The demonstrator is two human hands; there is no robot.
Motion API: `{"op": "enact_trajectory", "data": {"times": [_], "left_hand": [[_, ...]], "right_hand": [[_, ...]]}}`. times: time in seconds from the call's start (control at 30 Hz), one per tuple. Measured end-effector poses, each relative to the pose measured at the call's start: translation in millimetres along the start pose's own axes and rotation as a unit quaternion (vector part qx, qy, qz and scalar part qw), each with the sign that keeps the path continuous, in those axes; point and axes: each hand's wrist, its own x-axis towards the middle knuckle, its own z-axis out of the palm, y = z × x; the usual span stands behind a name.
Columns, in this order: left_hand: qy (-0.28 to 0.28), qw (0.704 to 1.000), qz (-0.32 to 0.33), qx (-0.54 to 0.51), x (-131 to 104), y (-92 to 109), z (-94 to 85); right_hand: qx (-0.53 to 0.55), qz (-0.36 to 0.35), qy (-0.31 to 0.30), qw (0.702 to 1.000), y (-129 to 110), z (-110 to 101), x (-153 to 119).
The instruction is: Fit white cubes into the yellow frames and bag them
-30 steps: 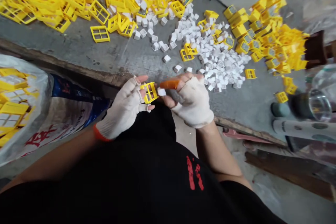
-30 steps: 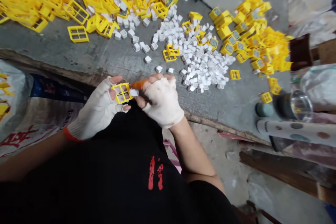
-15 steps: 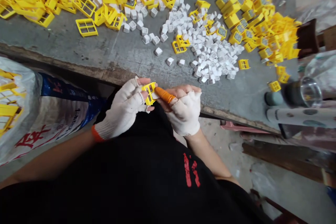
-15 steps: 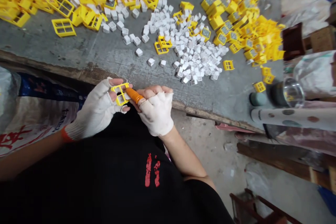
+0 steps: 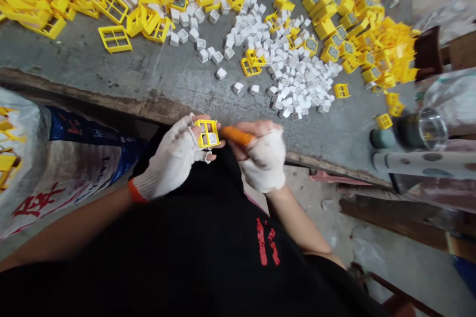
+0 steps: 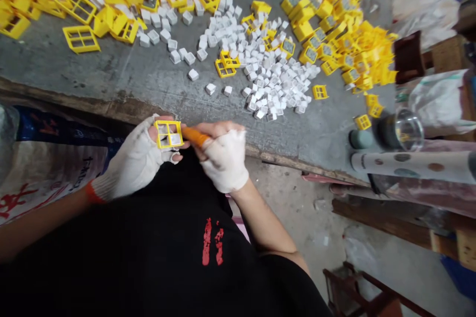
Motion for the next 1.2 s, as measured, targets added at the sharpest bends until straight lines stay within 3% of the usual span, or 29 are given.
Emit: {"op": "enact_trajectory", "data": {"times": [0.1, 0.23, 0.4, 0.5, 0.57, 0.73, 0.83, 1.07, 1.2], "left_hand": [[0.008, 1.0, -0.015, -0.008, 2, 2, -2.1], [0.032, 0.998, -0.043, -0.011, 3, 5, -4.6], [0.047, 0.998, -0.034, -0.004, 2, 6, -4.0], [0.045, 0.999, -0.028, -0.006, 2, 6, -3.7], [0.047, 0.998, -0.039, -0.014, 2, 7, -3.7], [0.02, 0.994, -0.093, -0.053, 6, 5, -4.6], [-0.024, 0.994, -0.088, -0.063, 5, 2, -7.7], [-0.107, 0.987, -0.11, -0.053, -2, 1, -15.3], [-0.099, 0.983, -0.139, -0.07, -1, -1, -21.5]], "right_hand": [[0.023, -0.015, -0.052, 0.998, 27, 1, 4], [-0.109, 0.165, -0.008, 0.98, 79, 9, 23], [-0.163, 0.192, -0.092, 0.963, 108, 37, 58], [-0.136, 0.188, -0.128, 0.964, 103, 43, 69], [-0.096, 0.168, -0.139, 0.971, 91, 35, 69], [-0.002, 0.008, -0.121, 0.993, 42, -2, 55], [-0.013, -0.041, -0.111, 0.993, 21, -6, 46], [-0.005, -0.15, -0.14, 0.979, 16, -6, 37], [0.008, -0.127, -0.192, 0.973, 11, -5, 40]]}}
